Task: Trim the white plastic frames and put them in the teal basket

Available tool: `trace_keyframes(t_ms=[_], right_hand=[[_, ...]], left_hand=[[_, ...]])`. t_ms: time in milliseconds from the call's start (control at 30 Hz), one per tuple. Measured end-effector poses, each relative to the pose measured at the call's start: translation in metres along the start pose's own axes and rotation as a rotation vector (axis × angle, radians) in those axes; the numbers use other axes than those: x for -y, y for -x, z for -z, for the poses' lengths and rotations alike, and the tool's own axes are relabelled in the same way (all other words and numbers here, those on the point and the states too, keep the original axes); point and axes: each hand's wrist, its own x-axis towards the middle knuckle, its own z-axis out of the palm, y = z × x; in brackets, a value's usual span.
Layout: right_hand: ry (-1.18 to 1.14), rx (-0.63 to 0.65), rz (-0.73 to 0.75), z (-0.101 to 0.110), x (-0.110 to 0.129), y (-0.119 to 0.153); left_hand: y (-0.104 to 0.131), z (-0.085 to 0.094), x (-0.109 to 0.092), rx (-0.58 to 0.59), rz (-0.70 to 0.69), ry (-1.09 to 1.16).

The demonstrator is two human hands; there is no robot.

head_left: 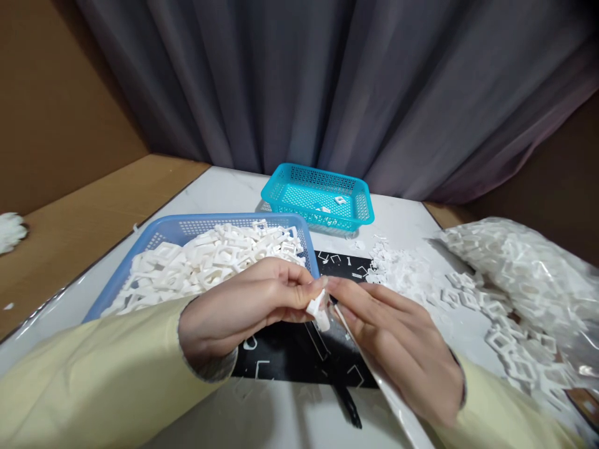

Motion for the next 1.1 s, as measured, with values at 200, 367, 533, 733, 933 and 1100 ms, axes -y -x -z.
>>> trace_keyframes(t_ms=[200, 367, 533, 733, 933, 1100], right_hand=[[0.075, -0.055, -0.138, -0.001, -0.015, 0.003], [-0.184, -0.228, -0.460, 0.022, -0.005, -0.002], [-0.404, -0.099, -0.506, 0.032, 0.001, -0.006], [-0.440, -0.010, -0.504, 0.028, 0.003, -0.009], [-0.462, -0.028, -0.456, 0.027, 0.004, -0.007], [-0.499, -0.006, -0.558, 0.029, 0.005, -0.007]], left_hand=[[0.002, -0.006, 0.010, 0.044, 0.060, -0.174], [0.005, -0.004, 0.005, -0.059, -0.066, -0.342], [0.006, -0.006, 0.002, -0.074, -0.117, -0.381], [0.007, -0.005, 0.001, -0.084, -0.150, -0.375], [0.007, -0.005, 0.000, -0.082, -0.143, -0.369], [0.007, -0.004, 0.000, -0.085, -0.142, -0.373]])
